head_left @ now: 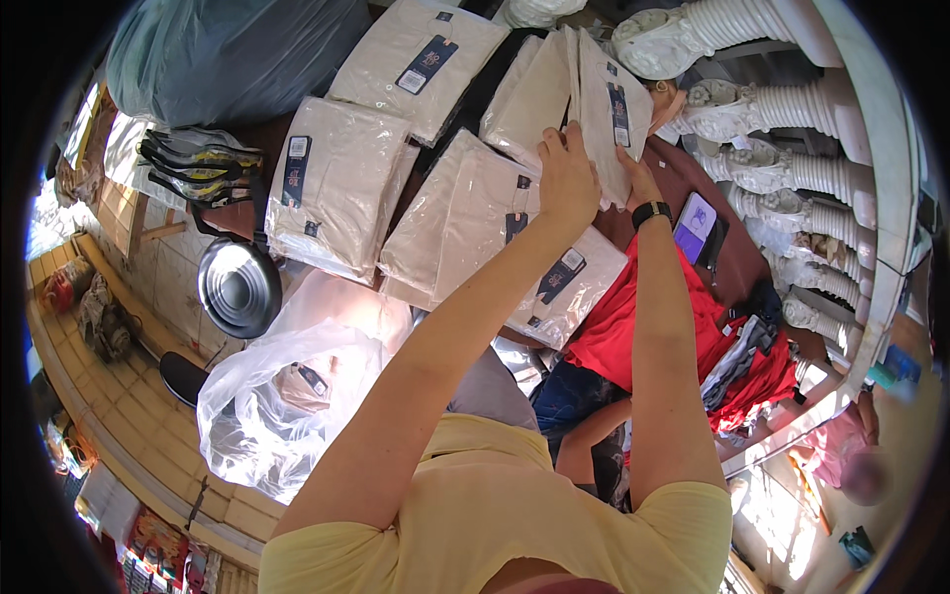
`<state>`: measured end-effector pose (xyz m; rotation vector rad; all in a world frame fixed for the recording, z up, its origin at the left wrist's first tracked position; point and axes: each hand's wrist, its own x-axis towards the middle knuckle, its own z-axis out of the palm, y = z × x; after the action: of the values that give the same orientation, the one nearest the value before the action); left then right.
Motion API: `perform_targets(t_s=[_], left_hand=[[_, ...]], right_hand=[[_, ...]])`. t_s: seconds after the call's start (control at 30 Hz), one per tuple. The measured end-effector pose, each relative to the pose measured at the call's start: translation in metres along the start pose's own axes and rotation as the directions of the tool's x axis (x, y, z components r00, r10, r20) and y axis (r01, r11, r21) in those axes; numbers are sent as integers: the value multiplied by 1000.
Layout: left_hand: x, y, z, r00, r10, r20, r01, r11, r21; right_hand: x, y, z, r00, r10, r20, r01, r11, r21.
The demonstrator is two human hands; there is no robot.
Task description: The person picks up packaged shirts from a large plastic bag, places them onto a table to sort them into stacks, and then gathers the stacks together.
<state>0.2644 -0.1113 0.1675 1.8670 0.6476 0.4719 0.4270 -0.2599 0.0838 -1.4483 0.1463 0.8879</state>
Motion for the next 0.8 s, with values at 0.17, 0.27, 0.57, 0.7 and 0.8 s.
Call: perform_targets(t_s=[0.17, 0.27, 0.57, 0.7, 0.8], left_hand=[[36, -54, -17, 989, -2, -147, 42, 963, 267], [42, -85, -19, 982, -179, -65, 180, 984, 4], [74, -95, -39, 941, -339, -8, 338, 938, 69], [100, -100, -41, 875, -457, 163, 412, 877, 246], [119, -93, -33, 834, -488, 257, 413, 862, 294]], right_hand=[[4, 6, 9, 997, -67, -49, 65, 997, -42], [9, 5, 23, 1000, -10, -17, 10, 1000, 7], [19, 6, 34, 993, -113, -23, 112, 992, -60], [29, 7, 44, 995, -82, -56, 77, 992, -96], [57, 20, 9, 977, -39, -210, -1, 982, -187]])
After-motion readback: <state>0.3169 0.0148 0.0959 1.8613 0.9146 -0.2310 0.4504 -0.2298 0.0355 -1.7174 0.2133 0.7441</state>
